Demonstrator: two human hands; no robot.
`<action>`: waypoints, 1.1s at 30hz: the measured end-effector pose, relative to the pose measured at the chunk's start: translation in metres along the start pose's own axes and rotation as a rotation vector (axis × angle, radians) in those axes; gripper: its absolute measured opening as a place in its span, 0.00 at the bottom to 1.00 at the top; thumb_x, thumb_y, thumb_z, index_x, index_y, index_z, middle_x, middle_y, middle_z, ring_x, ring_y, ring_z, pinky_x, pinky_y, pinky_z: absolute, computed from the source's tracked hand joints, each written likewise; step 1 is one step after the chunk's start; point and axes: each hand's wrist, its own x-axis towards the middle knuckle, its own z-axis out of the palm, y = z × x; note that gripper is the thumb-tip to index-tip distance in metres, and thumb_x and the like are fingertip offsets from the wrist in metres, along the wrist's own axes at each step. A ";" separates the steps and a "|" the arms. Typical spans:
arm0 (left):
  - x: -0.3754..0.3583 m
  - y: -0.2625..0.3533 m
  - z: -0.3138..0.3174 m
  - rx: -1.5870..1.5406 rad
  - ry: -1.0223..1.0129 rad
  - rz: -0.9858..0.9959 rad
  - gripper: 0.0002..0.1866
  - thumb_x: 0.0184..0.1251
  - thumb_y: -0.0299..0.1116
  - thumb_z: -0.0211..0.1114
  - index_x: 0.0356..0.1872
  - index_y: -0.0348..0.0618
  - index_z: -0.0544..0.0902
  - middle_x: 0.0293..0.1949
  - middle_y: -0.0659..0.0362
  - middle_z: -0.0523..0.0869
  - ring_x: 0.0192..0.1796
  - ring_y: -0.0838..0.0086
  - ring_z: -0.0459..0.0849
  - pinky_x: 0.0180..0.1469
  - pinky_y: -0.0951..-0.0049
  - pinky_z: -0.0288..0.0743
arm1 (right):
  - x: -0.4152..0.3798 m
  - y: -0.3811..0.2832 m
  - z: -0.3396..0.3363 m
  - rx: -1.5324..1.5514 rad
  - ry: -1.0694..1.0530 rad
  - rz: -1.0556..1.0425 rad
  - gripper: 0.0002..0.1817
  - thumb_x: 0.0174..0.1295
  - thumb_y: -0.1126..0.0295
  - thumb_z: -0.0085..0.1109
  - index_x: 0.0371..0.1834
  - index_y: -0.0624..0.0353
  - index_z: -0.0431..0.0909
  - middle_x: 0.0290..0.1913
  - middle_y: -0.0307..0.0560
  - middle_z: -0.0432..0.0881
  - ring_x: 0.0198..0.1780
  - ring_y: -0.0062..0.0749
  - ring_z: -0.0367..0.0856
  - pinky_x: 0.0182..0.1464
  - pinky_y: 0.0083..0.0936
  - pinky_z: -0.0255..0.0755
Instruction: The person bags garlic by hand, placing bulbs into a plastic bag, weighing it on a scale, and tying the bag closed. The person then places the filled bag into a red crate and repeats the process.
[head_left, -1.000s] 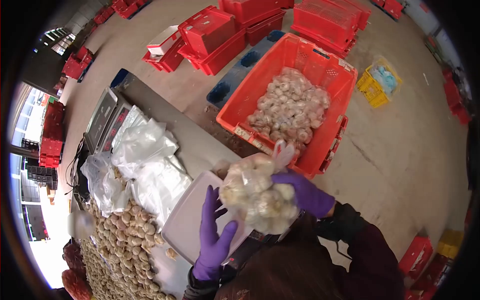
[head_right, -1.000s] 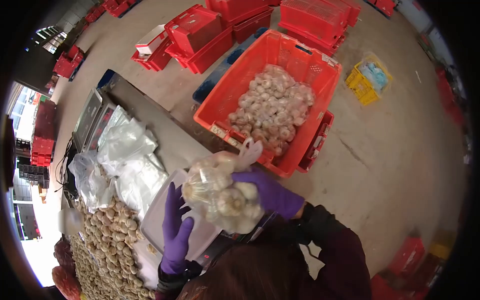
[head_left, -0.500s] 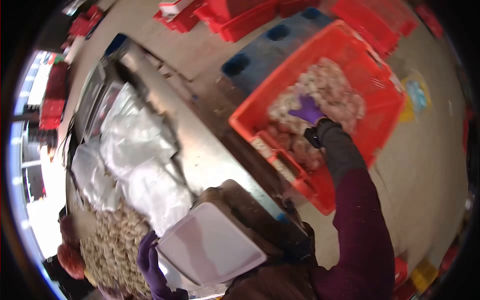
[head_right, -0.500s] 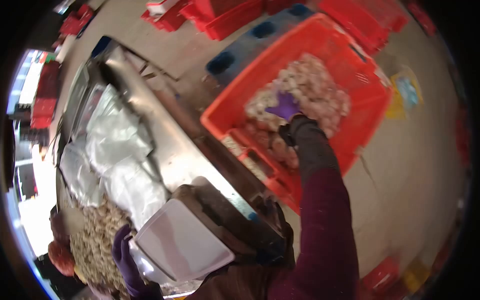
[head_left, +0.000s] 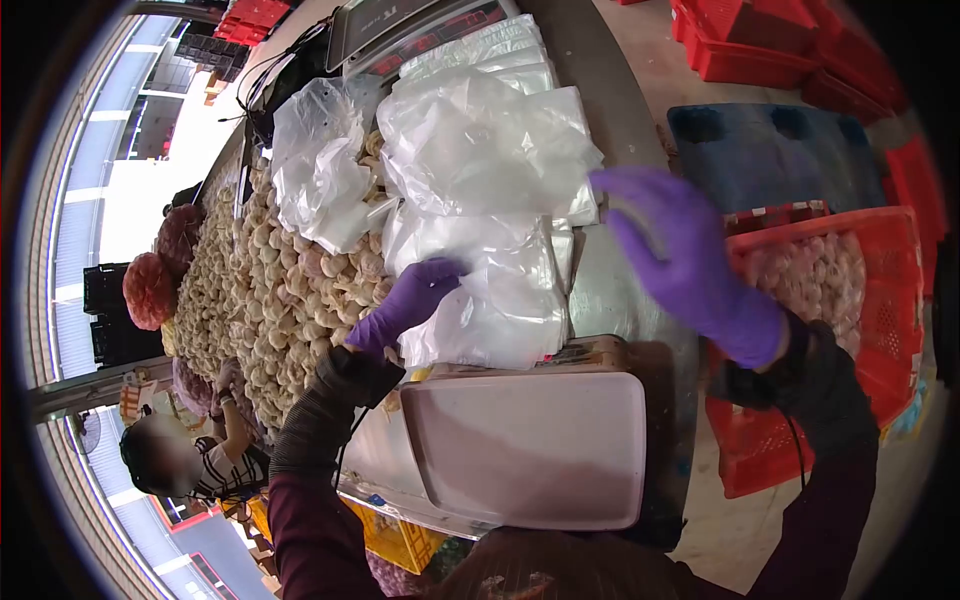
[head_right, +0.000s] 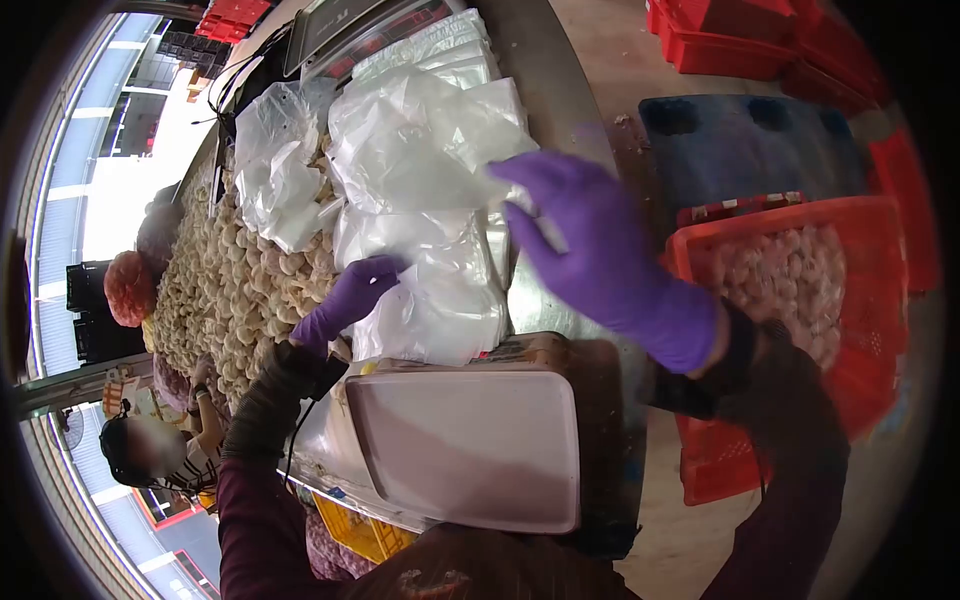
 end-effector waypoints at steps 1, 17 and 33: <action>-0.002 -0.012 -0.009 -0.098 0.041 -0.103 0.09 0.61 0.24 0.61 0.42 0.37 0.79 0.38 0.65 0.82 0.42 0.81 0.77 0.45 0.79 0.70 | 0.009 -0.016 0.032 0.055 -0.258 -0.126 0.16 0.55 0.71 0.55 0.48 0.59 0.75 0.45 0.52 0.76 0.46 0.42 0.75 0.51 0.32 0.68; -0.251 0.085 -0.036 -1.246 1.032 0.116 0.15 0.69 0.32 0.49 0.53 0.38 0.72 0.45 0.59 0.79 0.45 0.78 0.78 0.46 0.79 0.73 | 0.010 -0.157 0.208 0.524 -1.001 0.241 0.19 0.48 0.76 0.52 0.46 0.60 0.78 0.34 0.46 0.81 0.35 0.26 0.77 0.42 0.20 0.70; -0.103 -0.070 -0.063 0.583 0.719 0.365 0.22 0.49 0.42 0.65 0.47 0.49 0.76 0.53 0.53 0.72 0.53 0.57 0.71 0.54 0.51 0.62 | -0.131 -0.291 0.195 0.827 0.465 1.061 0.17 0.69 0.64 0.40 0.52 0.65 0.71 0.46 0.46 0.78 0.45 0.27 0.76 0.51 0.23 0.69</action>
